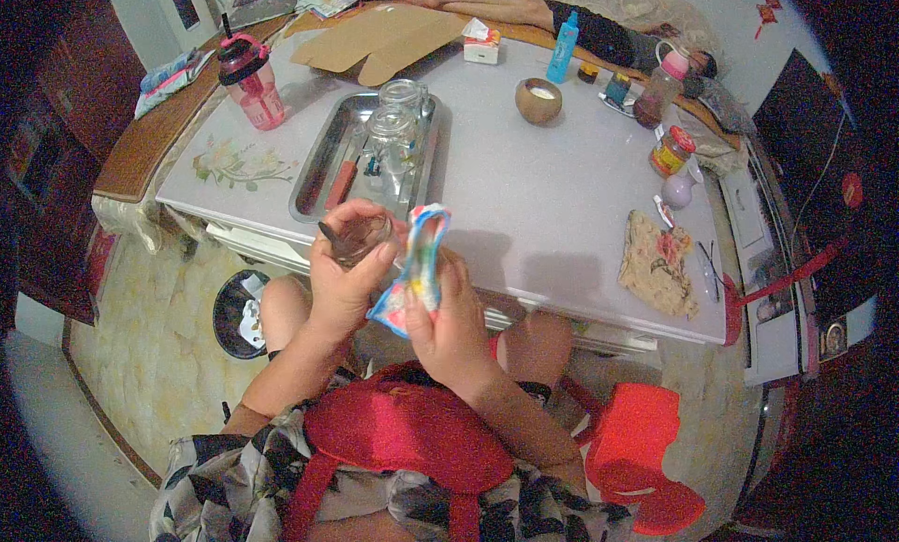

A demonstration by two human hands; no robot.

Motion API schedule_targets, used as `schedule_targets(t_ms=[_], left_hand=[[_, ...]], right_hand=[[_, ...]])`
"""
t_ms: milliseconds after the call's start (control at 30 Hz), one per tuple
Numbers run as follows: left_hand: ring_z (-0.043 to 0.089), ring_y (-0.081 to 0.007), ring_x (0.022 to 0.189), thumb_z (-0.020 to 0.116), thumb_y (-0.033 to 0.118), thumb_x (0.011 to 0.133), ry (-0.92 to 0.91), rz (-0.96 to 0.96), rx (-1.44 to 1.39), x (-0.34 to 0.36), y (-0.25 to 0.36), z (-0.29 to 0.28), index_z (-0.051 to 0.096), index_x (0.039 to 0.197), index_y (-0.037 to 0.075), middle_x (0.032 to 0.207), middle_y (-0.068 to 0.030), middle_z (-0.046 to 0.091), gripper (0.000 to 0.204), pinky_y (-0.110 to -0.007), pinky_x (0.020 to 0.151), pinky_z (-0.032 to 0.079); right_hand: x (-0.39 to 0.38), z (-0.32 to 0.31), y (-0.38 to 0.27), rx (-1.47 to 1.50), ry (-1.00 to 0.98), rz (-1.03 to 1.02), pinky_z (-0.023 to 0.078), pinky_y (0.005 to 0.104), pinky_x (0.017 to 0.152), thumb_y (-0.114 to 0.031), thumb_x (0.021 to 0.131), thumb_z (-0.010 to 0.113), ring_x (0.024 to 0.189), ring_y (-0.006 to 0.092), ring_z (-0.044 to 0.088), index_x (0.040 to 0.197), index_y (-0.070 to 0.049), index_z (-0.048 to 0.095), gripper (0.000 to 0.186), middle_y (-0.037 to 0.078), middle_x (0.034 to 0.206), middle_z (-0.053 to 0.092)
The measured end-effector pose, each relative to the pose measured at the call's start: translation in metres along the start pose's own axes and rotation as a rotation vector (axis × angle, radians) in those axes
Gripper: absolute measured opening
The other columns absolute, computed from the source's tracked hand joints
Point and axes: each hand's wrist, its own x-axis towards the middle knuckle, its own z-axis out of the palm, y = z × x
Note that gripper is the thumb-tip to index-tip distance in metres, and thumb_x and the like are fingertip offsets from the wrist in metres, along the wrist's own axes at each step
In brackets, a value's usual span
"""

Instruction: The person wipes a glass jar with a cloth and places it on a tray. They then open a drawer and remove various items including a notebook, a phone, a pencil, scissors, tape, and a key, placing them on the table. The person inspects the key and continues to remove more items from the drawer.

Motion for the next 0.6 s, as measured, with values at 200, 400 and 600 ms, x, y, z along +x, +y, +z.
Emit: schedule_targets(t_ms=[200,400,600], left_hand=[[0.055,-0.0113,0.087,0.065,0.002,0.079,0.211,0.046,-0.024,0.002,-0.007,-0.003,0.050,0.108,0.002,0.096,-0.0063,0.060,0.033,-0.025,0.079,0.045],[0.056,-0.0143,0.089,0.063,0.005,0.082,0.378,0.081,-0.277,0.012,0.003,-0.011,0.050,0.108,0.004,0.107,-0.0093,0.056,0.029,-0.028,0.078,0.047],[0.055,-0.0141,0.092,0.064,-0.001,0.079,0.286,0.113,-0.170,-0.002,0.007,-0.001,0.046,0.112,0.003,0.101,-0.0088,0.058,0.038,-0.028,0.083,0.044]], right_hand=[[-0.003,0.030,-0.007,-0.557,0.167,-0.339,0.030,0.0535,0.099,-0.014,0.069,0.066,0.122,0.0468,0.031,0.134,-0.011,0.032,0.073,0.022,0.135,0.028],[-0.016,0.045,0.026,-0.600,0.189,-0.398,0.028,0.0548,0.100,-0.019,0.074,0.068,0.124,0.0455,0.027,0.134,-0.017,0.035,0.068,0.018,0.137,0.020],[-0.021,0.052,0.041,0.240,0.205,-0.060,0.030,0.0390,0.100,-0.017,0.087,0.059,0.118,0.0276,0.039,0.130,0.001,0.035,0.053,0.015,0.129,0.042]])
